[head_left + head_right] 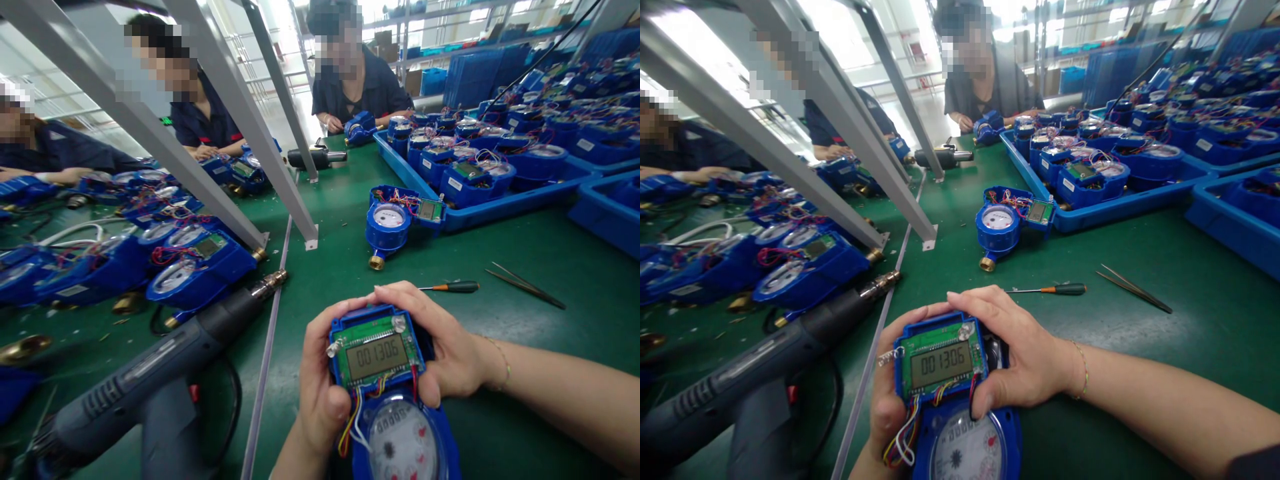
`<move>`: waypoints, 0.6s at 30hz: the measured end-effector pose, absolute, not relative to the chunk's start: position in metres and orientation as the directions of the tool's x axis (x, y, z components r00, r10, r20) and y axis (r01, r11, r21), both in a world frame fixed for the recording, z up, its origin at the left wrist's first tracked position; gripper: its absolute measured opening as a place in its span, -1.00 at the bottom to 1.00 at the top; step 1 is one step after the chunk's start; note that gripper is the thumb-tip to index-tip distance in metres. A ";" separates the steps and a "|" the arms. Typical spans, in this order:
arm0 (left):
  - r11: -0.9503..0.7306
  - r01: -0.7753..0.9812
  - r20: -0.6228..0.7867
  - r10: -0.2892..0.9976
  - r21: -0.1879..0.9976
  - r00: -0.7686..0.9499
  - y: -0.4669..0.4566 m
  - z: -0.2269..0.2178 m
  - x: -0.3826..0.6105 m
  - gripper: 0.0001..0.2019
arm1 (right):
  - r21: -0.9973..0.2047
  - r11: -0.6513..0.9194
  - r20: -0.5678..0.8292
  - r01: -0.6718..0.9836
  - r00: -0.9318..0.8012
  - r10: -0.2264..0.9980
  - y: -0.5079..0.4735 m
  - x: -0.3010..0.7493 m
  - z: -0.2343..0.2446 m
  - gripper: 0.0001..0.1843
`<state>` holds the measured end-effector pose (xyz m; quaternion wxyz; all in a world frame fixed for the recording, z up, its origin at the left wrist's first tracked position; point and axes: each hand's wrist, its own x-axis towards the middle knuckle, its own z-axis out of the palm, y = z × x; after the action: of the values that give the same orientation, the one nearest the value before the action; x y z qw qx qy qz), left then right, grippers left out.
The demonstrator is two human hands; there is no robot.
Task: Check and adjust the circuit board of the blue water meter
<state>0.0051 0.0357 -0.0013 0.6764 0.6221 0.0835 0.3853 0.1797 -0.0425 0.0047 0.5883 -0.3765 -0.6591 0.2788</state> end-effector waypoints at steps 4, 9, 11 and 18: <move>-0.071 -0.418 0.366 0.631 0.905 0.684 0.036 -0.002 0.004 -0.37 | -0.812 0.559 0.564 0.170 -0.021 0.826 -0.043 0.179 0.005 -0.07; -0.082 -0.419 0.373 0.627 0.904 0.684 0.037 -0.003 0.006 -0.37 | -0.814 0.554 0.558 0.175 -0.026 0.829 -0.043 0.179 0.006 -0.07; -0.082 -0.421 0.374 0.631 0.903 0.680 0.036 -0.002 0.007 -0.37 | -0.814 0.553 0.558 0.179 -0.027 0.830 -0.043 0.180 0.006 -0.07; -0.074 -0.433 0.362 0.684 0.898 0.634 0.033 -0.010 0.006 -0.29 | -0.817 0.537 0.544 0.210 -0.029 0.839 -0.043 0.180 0.005 -0.08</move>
<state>0.0059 0.0332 -0.0103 0.6725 0.6038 0.1038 0.4151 0.1804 -0.0428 0.0051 0.5739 -0.3953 -0.6628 0.2740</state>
